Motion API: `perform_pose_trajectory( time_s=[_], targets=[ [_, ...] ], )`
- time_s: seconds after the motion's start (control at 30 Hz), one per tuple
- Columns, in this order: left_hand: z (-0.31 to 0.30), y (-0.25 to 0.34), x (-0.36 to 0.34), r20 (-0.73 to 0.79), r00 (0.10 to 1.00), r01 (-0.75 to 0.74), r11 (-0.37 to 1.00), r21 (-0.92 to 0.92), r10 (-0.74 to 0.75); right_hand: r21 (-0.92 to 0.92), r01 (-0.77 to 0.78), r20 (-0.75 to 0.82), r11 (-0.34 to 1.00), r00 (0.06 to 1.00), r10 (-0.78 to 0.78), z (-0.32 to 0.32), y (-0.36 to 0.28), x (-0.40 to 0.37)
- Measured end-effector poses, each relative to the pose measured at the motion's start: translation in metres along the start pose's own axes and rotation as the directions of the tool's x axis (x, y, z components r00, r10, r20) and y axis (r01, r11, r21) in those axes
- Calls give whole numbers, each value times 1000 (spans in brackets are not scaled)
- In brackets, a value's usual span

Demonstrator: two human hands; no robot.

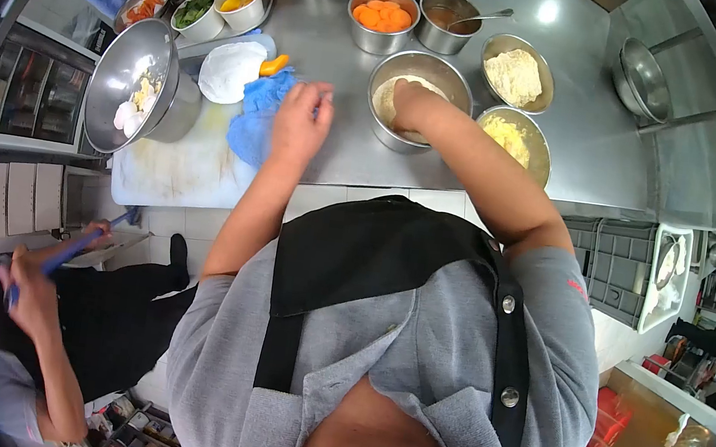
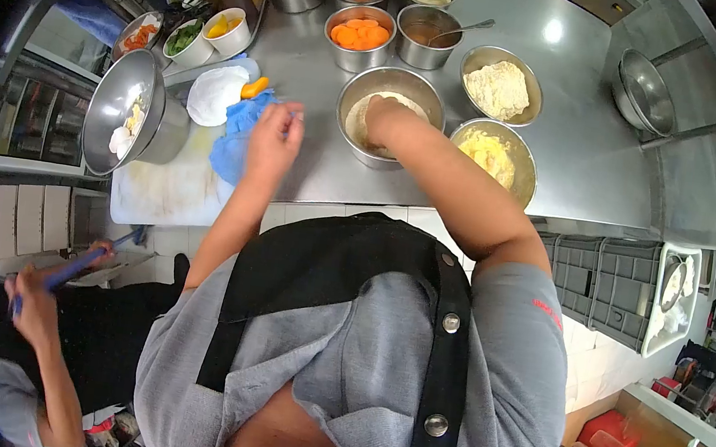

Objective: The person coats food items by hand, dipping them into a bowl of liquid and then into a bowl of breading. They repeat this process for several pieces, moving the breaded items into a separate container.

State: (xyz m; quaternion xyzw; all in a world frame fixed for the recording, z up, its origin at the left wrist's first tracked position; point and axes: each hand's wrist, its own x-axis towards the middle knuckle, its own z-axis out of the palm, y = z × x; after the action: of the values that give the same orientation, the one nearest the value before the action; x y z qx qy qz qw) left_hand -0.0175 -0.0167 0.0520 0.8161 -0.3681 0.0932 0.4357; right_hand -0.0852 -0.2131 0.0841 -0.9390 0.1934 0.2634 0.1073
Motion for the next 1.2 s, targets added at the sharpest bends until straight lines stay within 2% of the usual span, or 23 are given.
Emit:
perform_pose_trajectory(
  time_s=[0.1, 0.23, 0.3, 0.33, 0.4, 0.43, 0.53, 0.63, 0.77, 0.8, 0.9, 0.93, 1.03, 1.13, 1.2],
  targets=[
    [6, -2, -3, 22, 991, -130, 987, 93, 129, 32, 50, 48, 998, 998, -52, -7, 10, 5],
    [8, -27, -13, 13, 1000, -3, 997, 76, 2, 147, 149, 42, 978, 987, -157, -26, 26, -1],
    [5, -32, -19, 44, 999, 9, 991, 132, -15, 44, 114, 105, 992, 987, -118, -25, 29, 3],
    [5, -31, -23, 61, 996, -69, 977, 201, 58, -8, 100, 133, 995, 986, -98, -25, 30, 4],
    [9, -27, -30, 109, 975, -218, 918, 332, 192, 57, 124, -88, 991, 989, -119, -26, 31, 2],
    [10, -26, -31, 111, 975, -219, 914, 341, 192, 88, 141, -191, 986, 974, -122, -25, 31, 0],
    [13, -23, -33, 126, 975, -217, 908, 358, 184, 120, 196, -41, 973, 981, -192, -24, 18, -3],
    [13, -24, -31, 130, 976, -209, 910, 357, 173, 137, 109, 79, 985, 990, -121, 2, 16, 12],
    [12, -25, -34, 133, 977, -202, 913, 356, 164, 154, 169, 249, 973, 947, -204, -37, 15, 13],
    [13, -24, -32, 127, 978, -200, 913, 355, 164, 162, 189, 200, 968, 955, -220, -45, 13, 4],
    [12, -23, -31, 132, 976, -212, 909, 359, 176, -14, 300, 10, 954, 954, -300, 13, 20, 24],
    [12, -24, -31, 134, 975, -213, 907, 362, 175, 116, 203, 13, 972, 978, -206, 13, 21, 27],
    [14, -27, -34, 129, 976, -209, 905, 370, 173, -43, 223, 297, 974, 934, -201, -11, 15, 36],
    [16, -28, -34, 125, 978, -201, 906, 373, 166, 122, 94, 214, 988, 970, -119, -36, 12, 11],
    [16, -28, -35, 123, 978, -202, 909, 364, 168, 74, 111, 118, 991, 986, -119, -21, 7, 0]
  ],
)
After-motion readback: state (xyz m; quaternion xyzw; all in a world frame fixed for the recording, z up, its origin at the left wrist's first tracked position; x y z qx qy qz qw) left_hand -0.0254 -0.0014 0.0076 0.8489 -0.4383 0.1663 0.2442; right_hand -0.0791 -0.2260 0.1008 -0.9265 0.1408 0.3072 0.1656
